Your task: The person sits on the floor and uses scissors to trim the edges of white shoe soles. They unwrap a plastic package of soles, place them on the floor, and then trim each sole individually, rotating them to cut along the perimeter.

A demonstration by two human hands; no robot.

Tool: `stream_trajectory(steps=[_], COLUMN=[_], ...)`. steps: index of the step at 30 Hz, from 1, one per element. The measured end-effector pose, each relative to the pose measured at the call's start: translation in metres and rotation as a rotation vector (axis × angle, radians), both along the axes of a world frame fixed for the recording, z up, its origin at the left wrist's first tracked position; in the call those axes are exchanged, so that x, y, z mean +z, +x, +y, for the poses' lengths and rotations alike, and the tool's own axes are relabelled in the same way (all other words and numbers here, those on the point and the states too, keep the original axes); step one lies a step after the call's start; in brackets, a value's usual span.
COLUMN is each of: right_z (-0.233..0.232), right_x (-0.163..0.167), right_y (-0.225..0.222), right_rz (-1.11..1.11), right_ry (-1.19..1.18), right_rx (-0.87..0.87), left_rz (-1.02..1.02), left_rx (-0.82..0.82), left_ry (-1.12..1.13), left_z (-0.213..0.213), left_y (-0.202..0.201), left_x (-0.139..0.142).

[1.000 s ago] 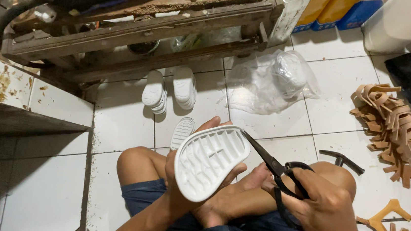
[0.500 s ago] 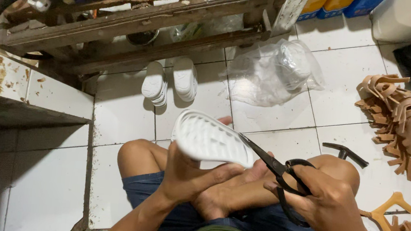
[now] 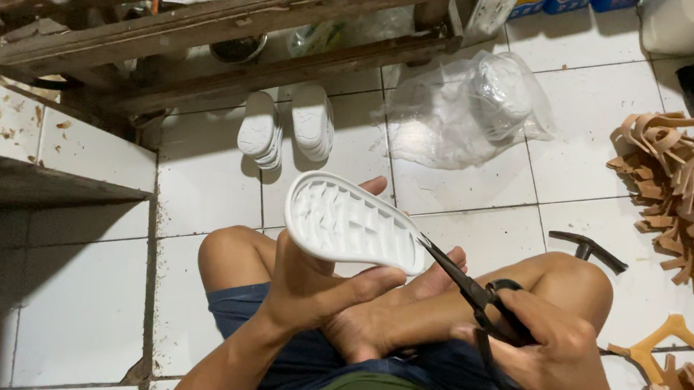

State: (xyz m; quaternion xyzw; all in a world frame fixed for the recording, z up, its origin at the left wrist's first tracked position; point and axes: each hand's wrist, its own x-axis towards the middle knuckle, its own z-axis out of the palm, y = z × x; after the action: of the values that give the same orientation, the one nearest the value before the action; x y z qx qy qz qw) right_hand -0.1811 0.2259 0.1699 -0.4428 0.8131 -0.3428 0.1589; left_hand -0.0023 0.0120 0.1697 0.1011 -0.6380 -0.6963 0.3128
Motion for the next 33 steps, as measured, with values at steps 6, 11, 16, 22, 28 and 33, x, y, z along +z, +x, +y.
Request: stream_trajectory(steps=[6,11,16,22,28,33], right_z=[0.001,-0.002,-0.012,-0.016,-0.013,-0.012], right_x=[-0.001,-0.003,-0.005,-0.027,-0.089,-0.123], right_y=[-0.004,-0.002,0.004,-0.005,0.004,0.024], right_rz=[0.124,-0.018,0.013,0.007,-1.055,-0.985], right_ry=[-0.056,0.041,-0.082,-0.175,-0.280,-0.170], right_rx=[0.143,0.081,0.038,-0.076,-0.237,-0.330], left_rz=[-0.045,-0.178,-0.258,-0.188,-0.261,-0.256], left_rx=[-0.052,-0.209,-0.439,-0.508,-0.279,-0.053], left_ry=[0.060,0.174,0.092,0.397,0.520,0.465], left_z=[0.002,0.005,0.003,-0.008,0.010,0.025], left_y=[-0.001,-0.002,-0.007,-0.013,-0.028,-0.043], left_x=[-0.002,-0.002,0.000,-0.018,-0.066,-0.116])
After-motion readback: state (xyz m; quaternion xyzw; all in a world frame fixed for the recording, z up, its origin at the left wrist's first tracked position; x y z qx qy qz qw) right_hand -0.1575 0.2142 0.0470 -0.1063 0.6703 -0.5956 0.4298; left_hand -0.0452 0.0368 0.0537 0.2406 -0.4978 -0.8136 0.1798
